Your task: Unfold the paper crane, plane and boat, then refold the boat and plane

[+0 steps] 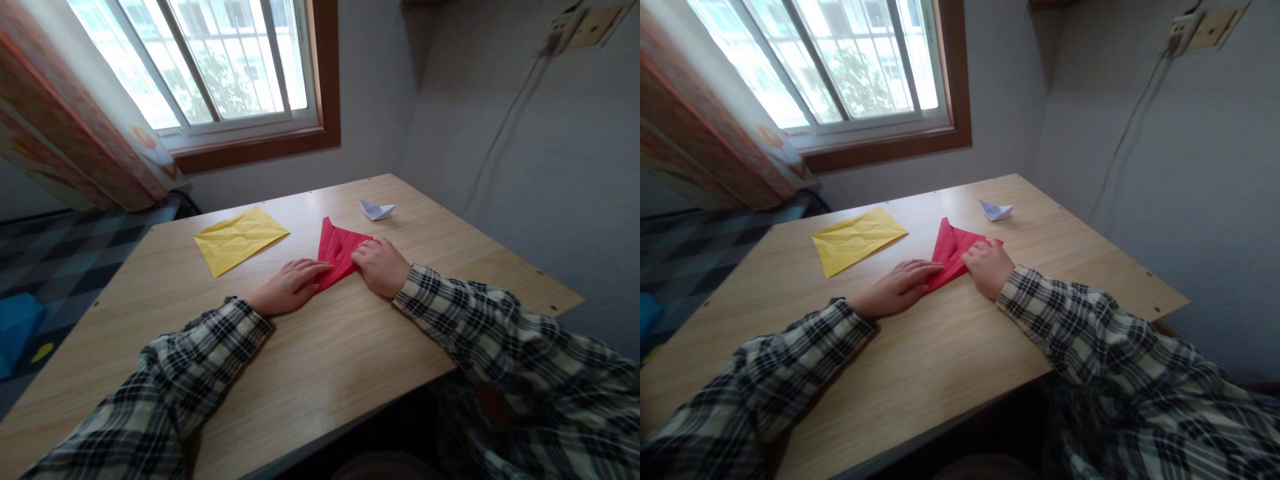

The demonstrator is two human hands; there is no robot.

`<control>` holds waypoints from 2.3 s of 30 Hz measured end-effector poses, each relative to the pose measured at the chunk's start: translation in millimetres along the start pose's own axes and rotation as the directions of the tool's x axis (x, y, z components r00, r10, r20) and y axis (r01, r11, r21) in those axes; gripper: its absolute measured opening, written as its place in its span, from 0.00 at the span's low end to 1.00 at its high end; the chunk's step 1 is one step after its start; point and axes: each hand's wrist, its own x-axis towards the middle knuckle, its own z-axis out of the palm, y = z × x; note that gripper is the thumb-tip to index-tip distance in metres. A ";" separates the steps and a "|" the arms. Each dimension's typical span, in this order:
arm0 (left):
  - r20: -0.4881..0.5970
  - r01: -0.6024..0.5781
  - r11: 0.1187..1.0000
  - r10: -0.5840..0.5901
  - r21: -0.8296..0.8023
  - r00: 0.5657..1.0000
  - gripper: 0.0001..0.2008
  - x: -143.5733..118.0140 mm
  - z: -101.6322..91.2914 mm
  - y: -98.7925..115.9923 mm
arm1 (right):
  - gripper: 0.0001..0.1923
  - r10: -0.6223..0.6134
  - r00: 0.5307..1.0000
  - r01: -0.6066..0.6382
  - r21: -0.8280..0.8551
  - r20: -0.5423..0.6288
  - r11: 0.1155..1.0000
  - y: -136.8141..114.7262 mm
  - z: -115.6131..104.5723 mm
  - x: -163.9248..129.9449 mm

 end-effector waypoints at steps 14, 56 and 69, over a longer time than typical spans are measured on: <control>0.014 -0.042 0.999 0.042 0.003 0.999 0.23 -0.2 -1.5 3.9 | 0.14 0.028 0.999 -0.027 0.018 -0.039 0.999 -1.7 2.0 -0.4; 0.000 -0.066 0.998 0.066 -0.021 0.998 0.19 1.9 5.3 18.1 | 0.16 -0.061 0.990 0.066 0.039 -0.126 0.997 11.6 18.2 8.8; 0.013 -0.116 0.993 0.116 -0.009 0.993 0.20 2.6 4.0 20.3 | 0.17 -0.056 0.991 0.059 0.023 -0.118 0.998 13.3 21.9 10.6</control>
